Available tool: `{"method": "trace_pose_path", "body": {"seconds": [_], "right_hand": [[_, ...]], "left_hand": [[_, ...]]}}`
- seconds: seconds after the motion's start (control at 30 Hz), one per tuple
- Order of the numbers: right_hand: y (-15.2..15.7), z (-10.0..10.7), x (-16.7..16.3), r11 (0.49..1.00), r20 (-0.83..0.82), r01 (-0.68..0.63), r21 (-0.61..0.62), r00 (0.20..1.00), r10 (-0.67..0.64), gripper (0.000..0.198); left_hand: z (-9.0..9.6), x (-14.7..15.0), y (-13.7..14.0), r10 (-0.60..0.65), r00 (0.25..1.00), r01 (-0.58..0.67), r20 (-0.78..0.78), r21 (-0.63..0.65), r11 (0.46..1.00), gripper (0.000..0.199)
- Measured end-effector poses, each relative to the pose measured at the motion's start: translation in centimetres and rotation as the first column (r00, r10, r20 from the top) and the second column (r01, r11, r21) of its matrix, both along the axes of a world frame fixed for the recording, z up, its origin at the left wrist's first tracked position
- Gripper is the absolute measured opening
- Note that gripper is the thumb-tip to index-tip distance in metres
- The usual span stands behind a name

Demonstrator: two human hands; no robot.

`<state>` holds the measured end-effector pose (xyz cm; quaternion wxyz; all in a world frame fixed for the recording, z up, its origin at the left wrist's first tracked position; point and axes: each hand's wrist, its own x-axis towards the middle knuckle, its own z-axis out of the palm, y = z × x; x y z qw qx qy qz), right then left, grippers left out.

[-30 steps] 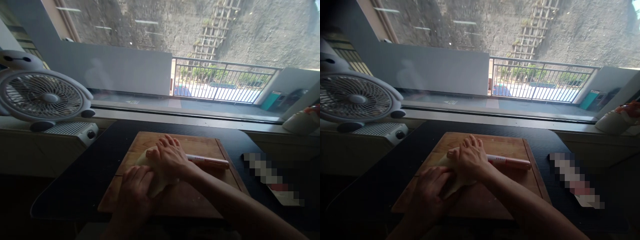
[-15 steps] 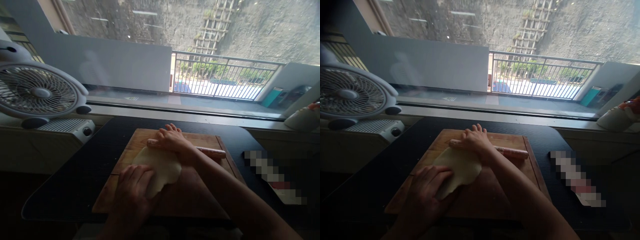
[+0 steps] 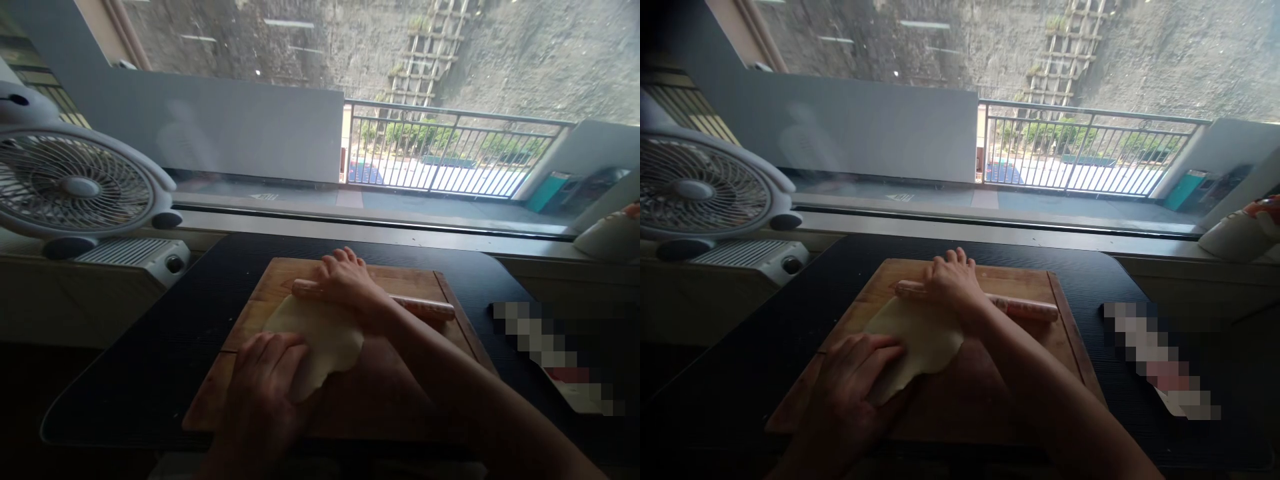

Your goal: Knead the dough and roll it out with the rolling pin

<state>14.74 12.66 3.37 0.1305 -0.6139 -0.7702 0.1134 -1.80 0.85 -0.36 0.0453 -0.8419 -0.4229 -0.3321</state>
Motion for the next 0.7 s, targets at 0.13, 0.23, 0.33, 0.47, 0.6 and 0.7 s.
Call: {"method": "trace_pose_path", "body": {"seconds": [0.13,0.23,0.33,0.47,0.6,0.7], "right_hand": [[-2.0,-0.4,-0.8,0.981,0.048,-0.106,0.162,0.994,0.1,0.044],[-0.3,-0.3,-0.5,0.995,0.073,-0.008,0.098,0.997,0.001,0.045],[0.3,-0.1,-0.5,0.998,0.071,0.03,0.051,0.997,-0.033,0.047],[-2.1,-0.5,-1.0,0.976,0.062,-0.12,0.18,0.992,0.111,0.046],[0.1,-0.5,-0.6,0.99,0.078,-0.043,0.134,0.996,0.033,0.044],[2.1,-0.3,-0.2,0.997,0.07,0.077,0.024,0.994,-0.078,0.044]], "left_hand": [[-0.1,0.0,0.0,0.01,1.0,-0.01,0.005,0.008,1.0,0.022],[-0.1,-0.1,0.0,0.005,1.0,-0.005,-0.002,0.014,1.0,0.024],[0.0,-0.1,0.0,-0.001,1.0,0.001,-0.008,0.004,1.0,0.025],[0.0,0.0,0.0,0.008,1.0,-0.008,0.004,0.012,1.0,0.026],[-0.1,-0.1,0.1,0.004,1.0,-0.004,0.001,0.01,1.0,0.026],[-0.1,-0.1,0.1,0.003,1.0,-0.003,0.001,0.004,1.0,0.025]]}}
